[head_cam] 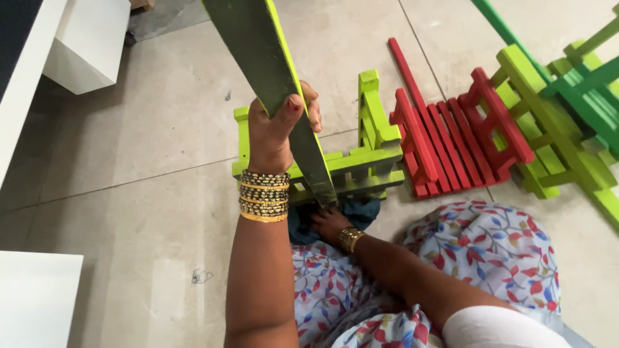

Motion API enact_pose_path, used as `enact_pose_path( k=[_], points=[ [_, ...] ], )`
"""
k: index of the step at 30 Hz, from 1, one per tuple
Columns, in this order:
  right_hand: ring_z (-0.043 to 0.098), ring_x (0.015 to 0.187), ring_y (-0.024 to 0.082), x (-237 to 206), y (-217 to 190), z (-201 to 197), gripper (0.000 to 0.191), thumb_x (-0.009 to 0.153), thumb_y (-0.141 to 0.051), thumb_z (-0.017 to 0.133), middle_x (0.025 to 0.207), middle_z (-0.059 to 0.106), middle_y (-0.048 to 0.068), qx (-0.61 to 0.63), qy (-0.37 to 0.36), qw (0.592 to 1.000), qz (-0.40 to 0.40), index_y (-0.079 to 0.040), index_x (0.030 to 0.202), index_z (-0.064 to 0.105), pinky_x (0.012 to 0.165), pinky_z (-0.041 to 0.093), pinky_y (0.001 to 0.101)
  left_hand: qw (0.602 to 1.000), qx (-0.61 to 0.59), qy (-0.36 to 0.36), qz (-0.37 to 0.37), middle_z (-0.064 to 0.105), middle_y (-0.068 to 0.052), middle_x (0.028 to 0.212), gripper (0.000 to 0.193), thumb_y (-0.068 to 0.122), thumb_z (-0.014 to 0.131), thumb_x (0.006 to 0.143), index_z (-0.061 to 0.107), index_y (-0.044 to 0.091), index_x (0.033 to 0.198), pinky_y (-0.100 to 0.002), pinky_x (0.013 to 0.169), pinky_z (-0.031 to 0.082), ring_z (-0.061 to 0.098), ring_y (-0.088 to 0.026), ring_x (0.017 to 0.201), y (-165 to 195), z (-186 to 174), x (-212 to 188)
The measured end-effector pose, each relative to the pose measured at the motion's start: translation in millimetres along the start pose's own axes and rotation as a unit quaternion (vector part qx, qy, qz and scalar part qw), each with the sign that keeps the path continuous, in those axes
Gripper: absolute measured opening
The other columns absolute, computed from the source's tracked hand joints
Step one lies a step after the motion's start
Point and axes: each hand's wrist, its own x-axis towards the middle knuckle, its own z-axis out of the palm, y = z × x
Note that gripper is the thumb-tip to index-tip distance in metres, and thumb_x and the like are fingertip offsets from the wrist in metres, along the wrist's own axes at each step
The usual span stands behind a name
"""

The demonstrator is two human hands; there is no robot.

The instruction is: The person sits on the floor and wipes small painted wooden chairs one at a time with a cloth, turning each chair and running the cloth along the slats, rails and legs before setting it aside and picking up the next chair.

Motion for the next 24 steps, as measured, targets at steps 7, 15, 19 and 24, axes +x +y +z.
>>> enact_pose_path(
  k=[7, 15, 19, 24],
  points=[
    [0.054, 0.118, 0.038, -60, 65, -2, 0.024, 0.085, -0.022, 0.061, 0.137, 0.057, 0.011, 0.002, 0.01, 0.99, 0.142, -0.013, 0.102, 0.075, 0.1, 0.046, 0.0493, 1.0, -0.01, -0.007, 0.015, 0.066, -0.009, 0.092, 0.047, 0.044, 0.079, 0.097, 0.065, -0.001, 0.101, -0.038, 0.07, 0.055, 0.064, -0.02, 0.077, -5, -1, 4],
    [0.073, 0.102, 0.034, -151, 134, -21, 0.021, 0.087, -0.016, 0.064, 0.107, 0.075, 0.019, 0.117, -0.101, 0.925, 0.346, -0.007, 0.098, 0.079, 0.088, 0.058, 0.0444, 1.0, 0.006, -0.011, 0.012, 0.065, -0.008, 0.085, 0.047, 0.044, 0.077, 0.097, 0.067, -0.001, 0.103, -0.035, 0.071, 0.054, 0.064, -0.019, 0.076, -3, 0, 8],
    [0.075, 0.091, 0.032, -201, 132, -72, 0.029, 0.08, -0.013, 0.072, 0.094, 0.077, 0.019, 0.276, -0.017, 0.879, 0.39, -0.004, 0.107, 0.073, 0.082, 0.061, 0.0436, 1.0, 0.003, -0.01, 0.006, 0.065, -0.009, 0.084, 0.047, 0.044, 0.077, 0.098, 0.067, -0.002, 0.103, -0.035, 0.071, 0.054, 0.064, -0.019, 0.077, -6, -1, 6],
    [0.075, 0.093, 0.031, -204, 113, -167, 0.025, 0.079, -0.008, 0.077, 0.097, 0.078, 0.016, 0.397, 0.229, 0.795, 0.397, -0.003, 0.103, 0.072, 0.084, 0.06, 0.0412, 1.0, 0.006, -0.009, 0.01, 0.064, -0.009, 0.084, 0.049, 0.044, 0.076, 0.098, 0.067, -0.003, 0.104, -0.035, 0.071, 0.054, 0.064, -0.02, 0.076, -7, 0, 5]
  ],
)
